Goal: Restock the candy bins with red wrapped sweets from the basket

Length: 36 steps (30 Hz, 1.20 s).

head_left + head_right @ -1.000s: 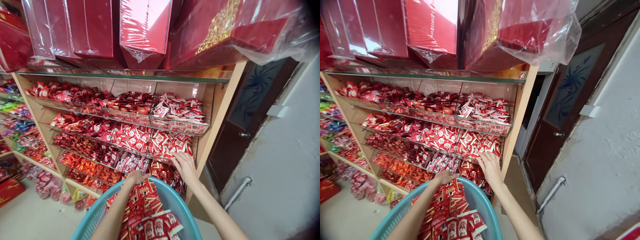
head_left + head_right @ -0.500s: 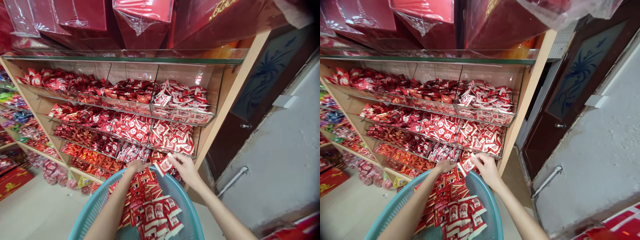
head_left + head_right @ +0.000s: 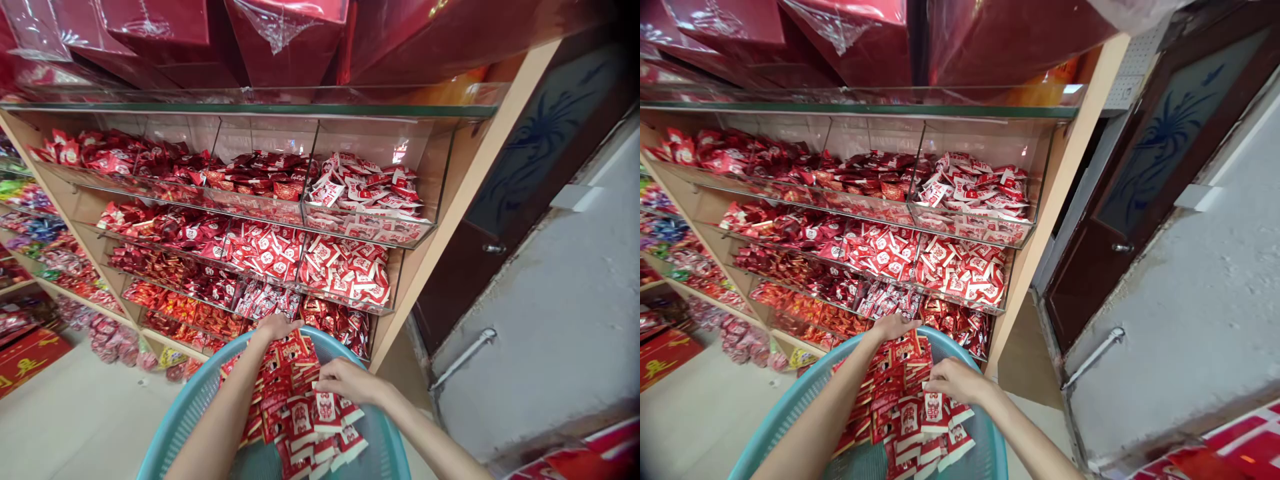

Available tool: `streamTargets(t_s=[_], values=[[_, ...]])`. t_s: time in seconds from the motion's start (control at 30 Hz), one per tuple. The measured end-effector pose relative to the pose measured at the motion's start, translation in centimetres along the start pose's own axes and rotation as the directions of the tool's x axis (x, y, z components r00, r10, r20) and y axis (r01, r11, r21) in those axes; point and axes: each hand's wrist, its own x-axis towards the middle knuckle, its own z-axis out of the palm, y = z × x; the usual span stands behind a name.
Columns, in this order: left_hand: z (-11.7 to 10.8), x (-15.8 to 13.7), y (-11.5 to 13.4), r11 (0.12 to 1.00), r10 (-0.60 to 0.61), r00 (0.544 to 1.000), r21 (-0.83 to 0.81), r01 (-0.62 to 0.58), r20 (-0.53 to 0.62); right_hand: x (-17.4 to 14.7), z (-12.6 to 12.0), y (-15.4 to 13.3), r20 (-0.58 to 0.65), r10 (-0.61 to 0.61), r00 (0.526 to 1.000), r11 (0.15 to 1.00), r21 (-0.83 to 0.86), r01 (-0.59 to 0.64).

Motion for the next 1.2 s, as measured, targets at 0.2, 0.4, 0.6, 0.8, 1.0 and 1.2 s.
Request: streamTargets(t_s=[0.2, 0.4, 0.6, 0.8, 1.0, 1.2], values=[[-0.1, -0.1, -0.2, 1.0, -0.01, 1.0, 0.009, 0.01, 0.007, 0.1, 1.0, -0.1, -0.188, -0.021, 0.982, 0.948, -0.315, -0.04], [0.1, 0.1, -0.5, 1.0, 0.004, 1.0, 0.003, -0.004, 0.005, -0.7, 0.5, -1.5, -0.334, -0.103, 0.937, 0.87, -0.487, -0.078], [0.3, 0.6, -0.4, 0.999, -0.033, 0.999, 0.003, 0.033, 0.008, -1.8, -0.7, -2.8, -0.366, -0.155, 0.918, 0.869, -0.492, -0.049], [0.4, 1.1, -0.3, 0.999, -0.028, 1.0, -0.021, 0.028, 0.008, -2.3, -6.5, -4.9, -0.599, -0.326, 0.731, 0.833, -0.548, -0.077], [0.0, 0.8, 0.0, 1.0, -0.009, 1.0, -0.012, 0.009, 0.019, -0.8, -12.2, -6.5, -0.767, -0.084, 0.636, 0.534, -0.573, -0.621], [0.0, 0.7, 0.0, 1.0, -0.015, 1.0, -0.019, 0.016, 0.018, 0.5, -14.4, -6.5, -0.76, 0.215, 0.614, 0.432, -0.49, -0.757]])
